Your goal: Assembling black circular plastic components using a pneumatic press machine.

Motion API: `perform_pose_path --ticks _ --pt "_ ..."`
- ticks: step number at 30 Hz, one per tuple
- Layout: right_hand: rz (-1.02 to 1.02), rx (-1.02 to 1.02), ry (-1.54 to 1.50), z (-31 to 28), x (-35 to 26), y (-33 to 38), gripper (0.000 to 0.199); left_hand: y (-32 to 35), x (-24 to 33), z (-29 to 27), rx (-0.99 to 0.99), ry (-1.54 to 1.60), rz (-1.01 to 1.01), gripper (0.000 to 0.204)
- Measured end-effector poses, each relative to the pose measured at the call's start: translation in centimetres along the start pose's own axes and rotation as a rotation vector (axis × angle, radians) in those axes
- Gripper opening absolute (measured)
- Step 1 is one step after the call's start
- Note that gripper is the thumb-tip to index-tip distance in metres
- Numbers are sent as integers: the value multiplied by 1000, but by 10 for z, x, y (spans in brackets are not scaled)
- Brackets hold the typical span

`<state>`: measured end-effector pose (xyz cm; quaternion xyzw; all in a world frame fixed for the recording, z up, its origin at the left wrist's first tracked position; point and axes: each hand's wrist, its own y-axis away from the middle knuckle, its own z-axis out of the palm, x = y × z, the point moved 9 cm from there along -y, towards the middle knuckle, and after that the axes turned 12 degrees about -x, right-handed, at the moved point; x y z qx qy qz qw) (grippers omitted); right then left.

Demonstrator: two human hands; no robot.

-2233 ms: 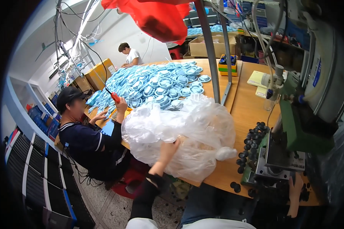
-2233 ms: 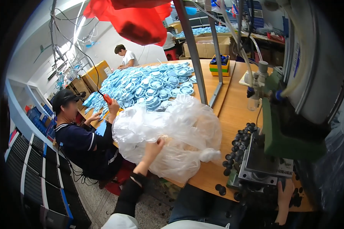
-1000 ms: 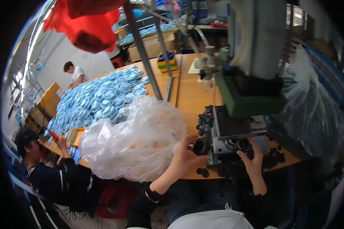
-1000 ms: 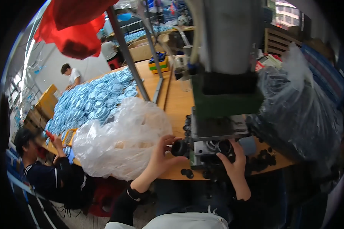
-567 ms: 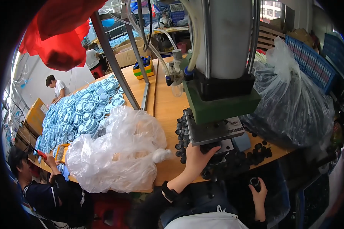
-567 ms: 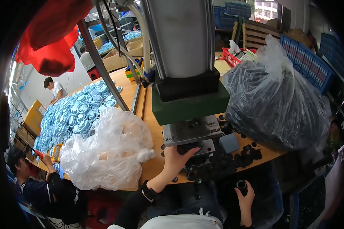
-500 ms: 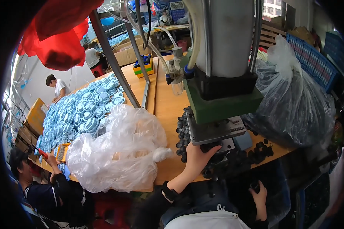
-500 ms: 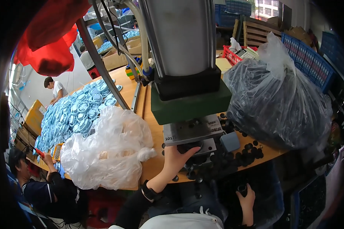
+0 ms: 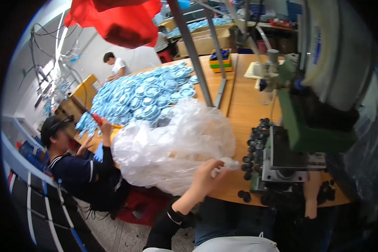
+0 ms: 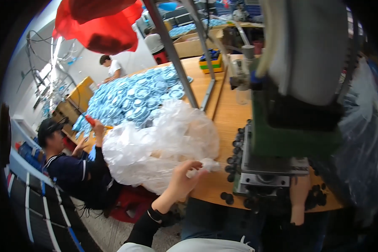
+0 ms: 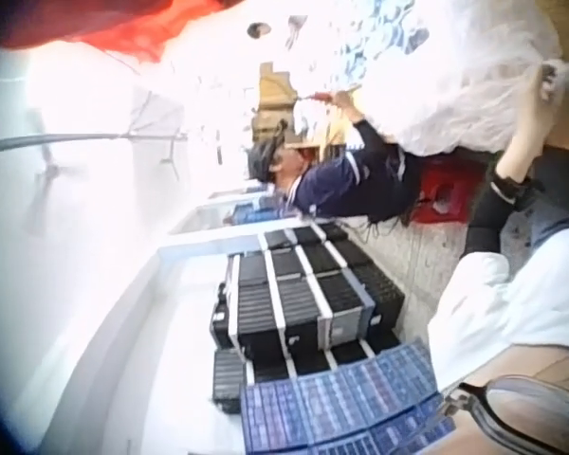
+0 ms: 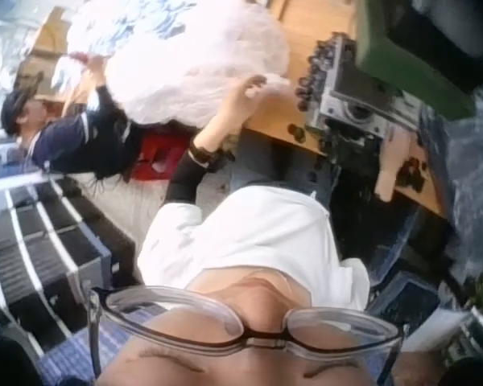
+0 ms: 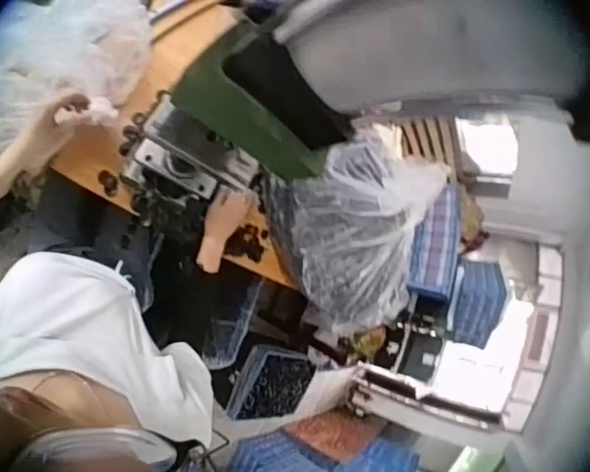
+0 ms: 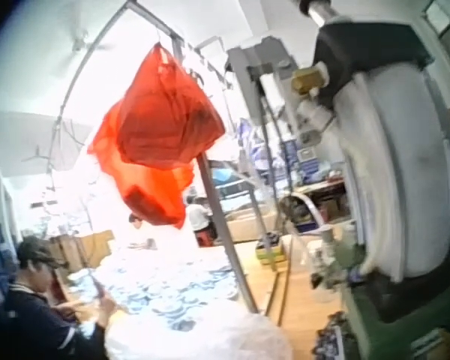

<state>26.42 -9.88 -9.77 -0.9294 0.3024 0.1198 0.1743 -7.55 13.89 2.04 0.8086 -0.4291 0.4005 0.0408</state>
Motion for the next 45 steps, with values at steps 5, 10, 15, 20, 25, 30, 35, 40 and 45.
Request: perform_pose_path --ticks 5,10,15,20,25,30,35,40,45 --pt "111 -197 -295 -12 -3 -13 33 10 -128 -77 109 -362 -265 20" --pt "56 -103 -573 -15 -3 9 40 -9 -202 -96 220 -396 -412 28" --pt "-216 34 -790 -75 -93 35 47 -23 -221 -84 141 -303 -406 34" --pt "-254 56 -758 -82 -162 15 52 21 -237 -117 108 -122 -688 43" --pt "-237 81 -898 -66 -137 -6 26 32 -131 -97 123 -72 -280 53" --pt "-173 313 -303 -90 -167 9 45 41 -19 -50 22 80 80 62" --pt "-89 270 -551 -80 -135 32 52 -1 53 41 -110 583 173 70" --pt "193 277 -826 -83 -65 109 54 -35 96 103 -268 473 -32 47" --pt "528 161 -628 -48 15 199 60 -51 126 107 -44 352 239 32"
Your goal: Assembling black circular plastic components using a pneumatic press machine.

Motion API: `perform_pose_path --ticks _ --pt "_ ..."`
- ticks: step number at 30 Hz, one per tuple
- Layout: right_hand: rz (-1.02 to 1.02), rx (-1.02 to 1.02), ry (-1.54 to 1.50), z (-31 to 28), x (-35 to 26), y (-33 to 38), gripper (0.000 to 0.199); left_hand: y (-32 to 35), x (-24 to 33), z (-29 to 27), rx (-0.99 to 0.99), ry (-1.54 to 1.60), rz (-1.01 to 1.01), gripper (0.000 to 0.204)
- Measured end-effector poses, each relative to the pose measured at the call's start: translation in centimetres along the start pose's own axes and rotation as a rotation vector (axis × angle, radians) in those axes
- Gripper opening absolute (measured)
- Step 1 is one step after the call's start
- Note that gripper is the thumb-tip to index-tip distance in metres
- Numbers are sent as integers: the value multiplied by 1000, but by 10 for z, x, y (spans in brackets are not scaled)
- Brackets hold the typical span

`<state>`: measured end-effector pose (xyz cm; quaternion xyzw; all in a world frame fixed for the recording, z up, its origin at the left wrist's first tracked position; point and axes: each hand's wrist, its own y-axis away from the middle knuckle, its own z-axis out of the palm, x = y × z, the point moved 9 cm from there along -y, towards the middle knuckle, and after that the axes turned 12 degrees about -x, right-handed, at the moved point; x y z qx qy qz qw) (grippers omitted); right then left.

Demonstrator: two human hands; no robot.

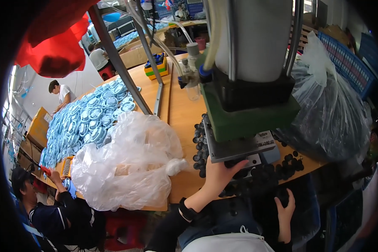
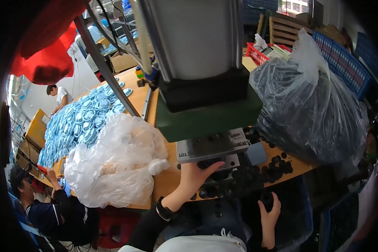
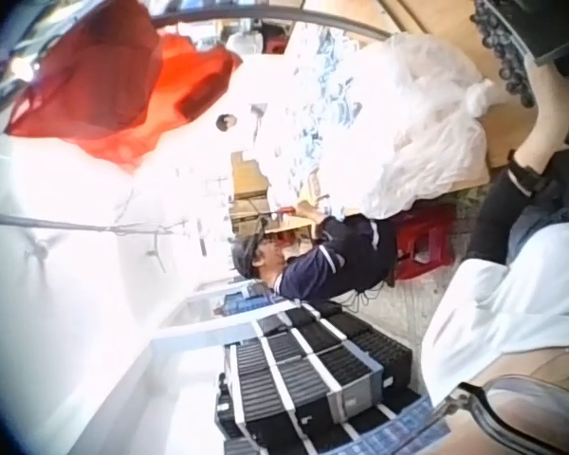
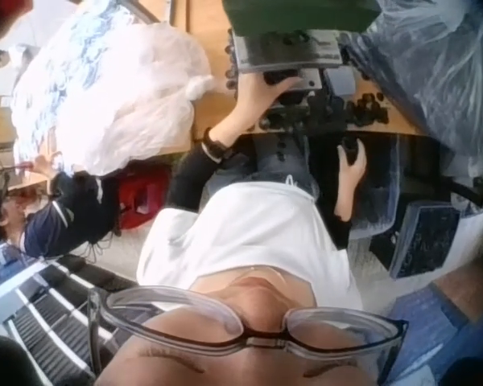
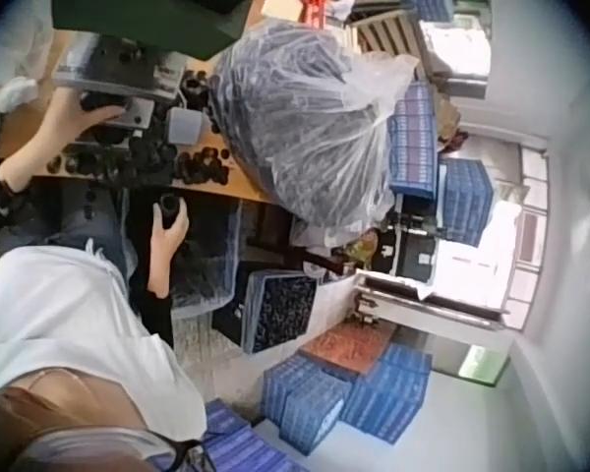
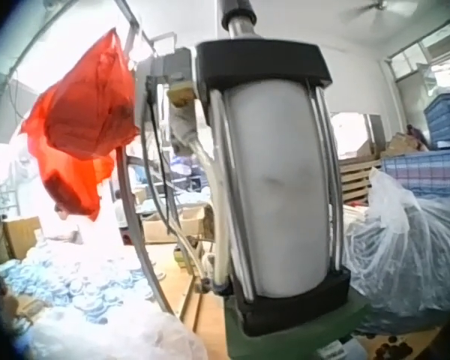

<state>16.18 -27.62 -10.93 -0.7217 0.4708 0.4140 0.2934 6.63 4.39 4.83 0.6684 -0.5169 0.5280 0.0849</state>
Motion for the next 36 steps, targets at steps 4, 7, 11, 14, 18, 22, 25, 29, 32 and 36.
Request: perform_pose_path --ticks 4,7,11,14,18,22,25,29,32,36 --pt "87 -171 406 11 25 2 63 -2 -1 4 -102 -16 -45 37" --pt "-234 -64 327 10 -49 -41 56 -1 9 -6 -86 -71 121 45" --pt "-574 -91 561 77 -128 -110 40 23 4 -38 -283 24 -15 50" --pt "-589 -246 793 114 -83 -155 27 47 -1 -73 -182 -248 130 41" --pt "-564 -303 564 118 -84 -157 21 104 -91 -180 6 -402 -360 23" --pt "-266 -373 519 113 -64 -154 23 155 -115 -323 213 -802 -493 29" --pt "-546 68 242 62 -102 -102 19 143 -66 -400 273 -963 -261 43" --pt "-743 -202 103 64 -201 -18 12 129 -78 -476 138 -1402 -408 67" --pt "-1074 -479 65 126 -283 37 13 157 -137 -478 71 -1471 -719 96" --pt "-998 -709 -105 205 -322 63 12 289 -294 -538 329 -865 -1311 110"
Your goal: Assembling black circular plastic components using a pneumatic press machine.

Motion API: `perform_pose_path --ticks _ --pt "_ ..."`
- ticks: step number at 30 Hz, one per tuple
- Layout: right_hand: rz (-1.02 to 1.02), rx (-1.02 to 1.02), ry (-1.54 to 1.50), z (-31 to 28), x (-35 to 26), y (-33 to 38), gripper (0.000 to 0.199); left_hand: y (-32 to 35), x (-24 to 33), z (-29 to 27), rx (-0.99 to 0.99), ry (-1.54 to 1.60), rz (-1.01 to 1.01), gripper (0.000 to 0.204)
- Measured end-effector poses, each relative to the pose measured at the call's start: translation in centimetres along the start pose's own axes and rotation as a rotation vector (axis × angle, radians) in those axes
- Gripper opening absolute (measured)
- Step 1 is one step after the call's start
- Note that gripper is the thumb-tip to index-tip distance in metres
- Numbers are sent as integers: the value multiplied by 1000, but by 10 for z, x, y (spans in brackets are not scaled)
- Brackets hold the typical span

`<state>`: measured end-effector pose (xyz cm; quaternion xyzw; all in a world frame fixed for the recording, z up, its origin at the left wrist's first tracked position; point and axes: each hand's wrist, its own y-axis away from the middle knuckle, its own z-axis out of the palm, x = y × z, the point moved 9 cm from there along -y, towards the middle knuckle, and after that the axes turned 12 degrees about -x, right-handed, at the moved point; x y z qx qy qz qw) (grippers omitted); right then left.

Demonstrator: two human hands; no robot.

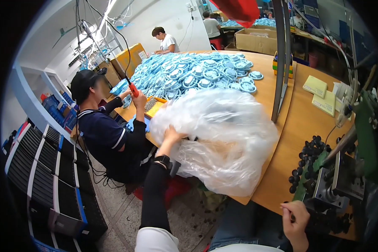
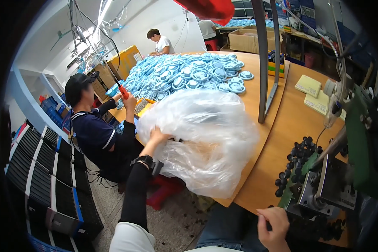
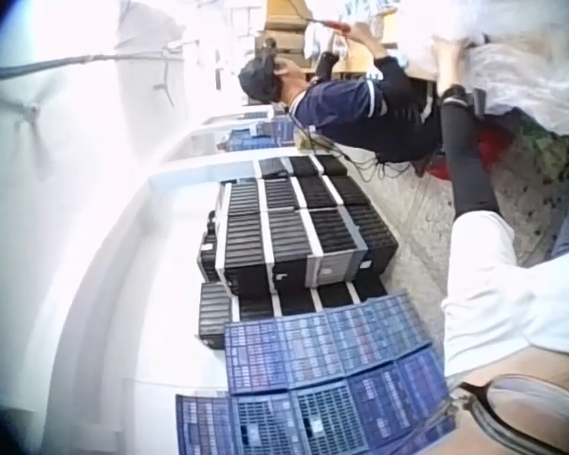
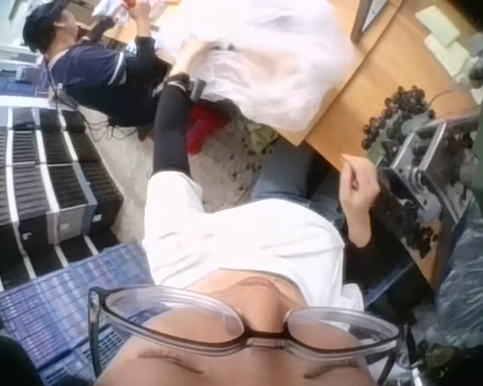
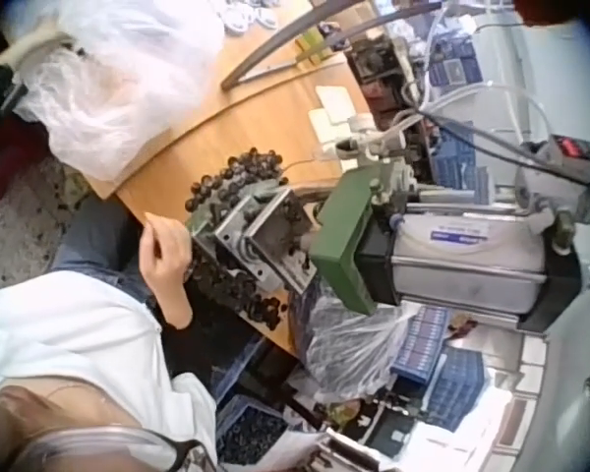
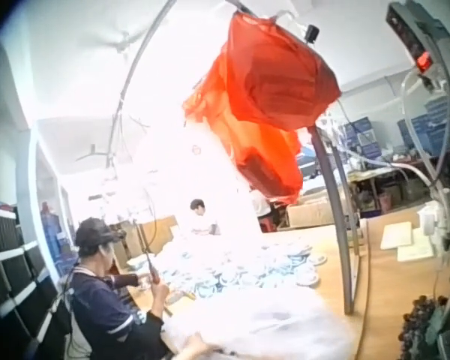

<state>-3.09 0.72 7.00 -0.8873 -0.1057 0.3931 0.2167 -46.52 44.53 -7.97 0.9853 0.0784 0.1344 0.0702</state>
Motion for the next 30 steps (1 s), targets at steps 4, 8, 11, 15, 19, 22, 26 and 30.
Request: perform_pose_path --ticks 4,8,11,15,19,22,26,30 --pt "73 -124 -257 61 13 -34 7 -32 -31 20 -2 -154 302 73" --pt "249 -146 -295 87 68 -48 7 41 91 42 -434 1180 398 55" --pt "266 -112 -363 98 60 -74 9 71 112 -2 -265 1209 318 51" --pt "27 -53 -329 96 13 -139 10 59 98 -64 -258 1332 392 46" --pt "-175 31 -253 108 26 -226 18 102 98 -152 -16 397 239 54" --pt "103 -421 216 176 60 -291 34 155 99 -175 450 -145 421 47" --pt "400 -591 371 199 187 -385 38 219 154 -158 433 -270 796 50" --pt "160 -632 563 205 151 -421 29 251 190 -115 398 -500 1140 49"
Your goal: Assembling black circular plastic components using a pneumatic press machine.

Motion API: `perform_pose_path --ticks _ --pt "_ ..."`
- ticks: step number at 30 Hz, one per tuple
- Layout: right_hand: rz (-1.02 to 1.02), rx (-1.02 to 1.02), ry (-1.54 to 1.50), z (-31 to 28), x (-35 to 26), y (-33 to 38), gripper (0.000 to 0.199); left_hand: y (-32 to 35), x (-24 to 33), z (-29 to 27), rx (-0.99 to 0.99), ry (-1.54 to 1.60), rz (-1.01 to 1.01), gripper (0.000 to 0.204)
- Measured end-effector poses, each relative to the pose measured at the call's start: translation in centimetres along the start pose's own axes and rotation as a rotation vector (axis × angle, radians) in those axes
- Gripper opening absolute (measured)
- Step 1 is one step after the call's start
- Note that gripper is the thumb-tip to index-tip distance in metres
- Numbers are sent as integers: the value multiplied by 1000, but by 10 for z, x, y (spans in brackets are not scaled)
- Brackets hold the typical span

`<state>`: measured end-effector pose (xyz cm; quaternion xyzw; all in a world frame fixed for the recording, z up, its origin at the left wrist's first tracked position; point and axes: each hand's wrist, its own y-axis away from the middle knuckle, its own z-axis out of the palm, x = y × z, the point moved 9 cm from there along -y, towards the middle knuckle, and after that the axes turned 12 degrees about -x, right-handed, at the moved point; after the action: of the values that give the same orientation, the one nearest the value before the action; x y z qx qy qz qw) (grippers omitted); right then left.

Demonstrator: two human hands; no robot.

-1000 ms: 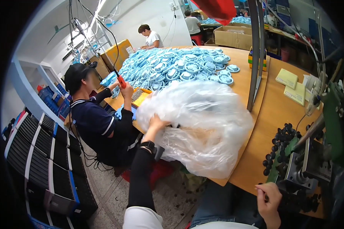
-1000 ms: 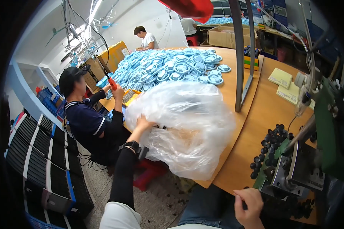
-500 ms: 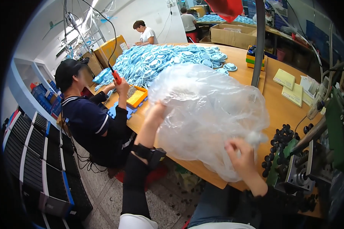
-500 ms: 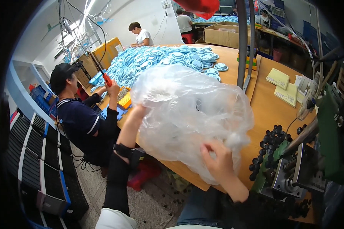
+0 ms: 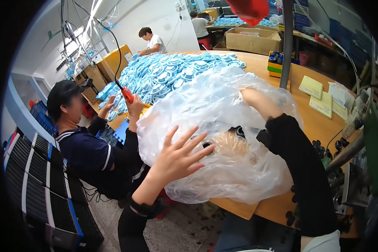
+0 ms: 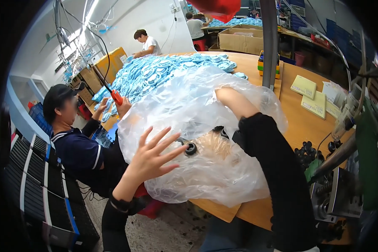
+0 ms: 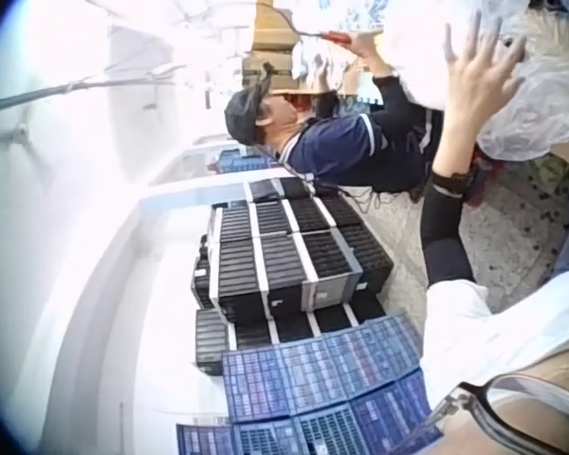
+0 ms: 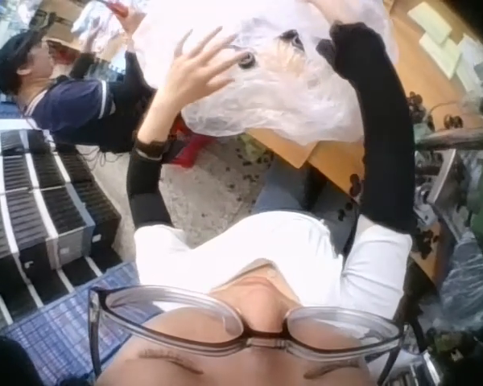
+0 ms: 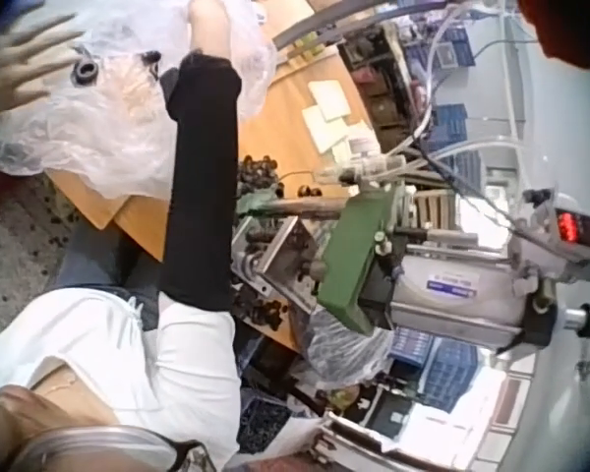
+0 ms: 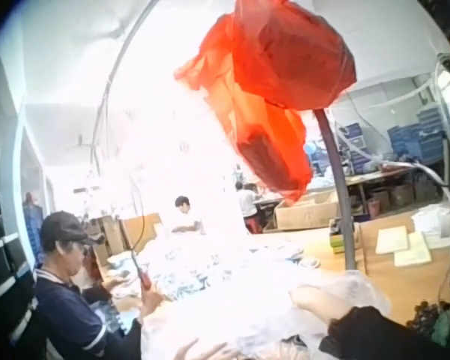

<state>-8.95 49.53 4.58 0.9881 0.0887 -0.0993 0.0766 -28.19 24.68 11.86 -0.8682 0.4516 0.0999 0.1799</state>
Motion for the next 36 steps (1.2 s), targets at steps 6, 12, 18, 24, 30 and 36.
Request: perform_pose_path --ticks 6,12,18,24,30,36 --pt "-214 65 -180 -88 -80 196 20 -65 -99 140 -147 -186 -248 51" --pt "-141 226 -8 -16 -75 197 75 -99 -158 172 -481 154 -550 35" --pt "378 497 -256 54 46 111 144 39 -88 62 686 -85 -827 92" --pt "84 46 -1397 158 123 -1 82 28 -119 264 328 2141 -966 78" --pt "-54 -131 -1928 103 57 56 45 94 -63 330 235 2551 -812 59" --pt "-99 -183 -1804 74 57 77 45 64 -100 299 333 2515 -780 57"
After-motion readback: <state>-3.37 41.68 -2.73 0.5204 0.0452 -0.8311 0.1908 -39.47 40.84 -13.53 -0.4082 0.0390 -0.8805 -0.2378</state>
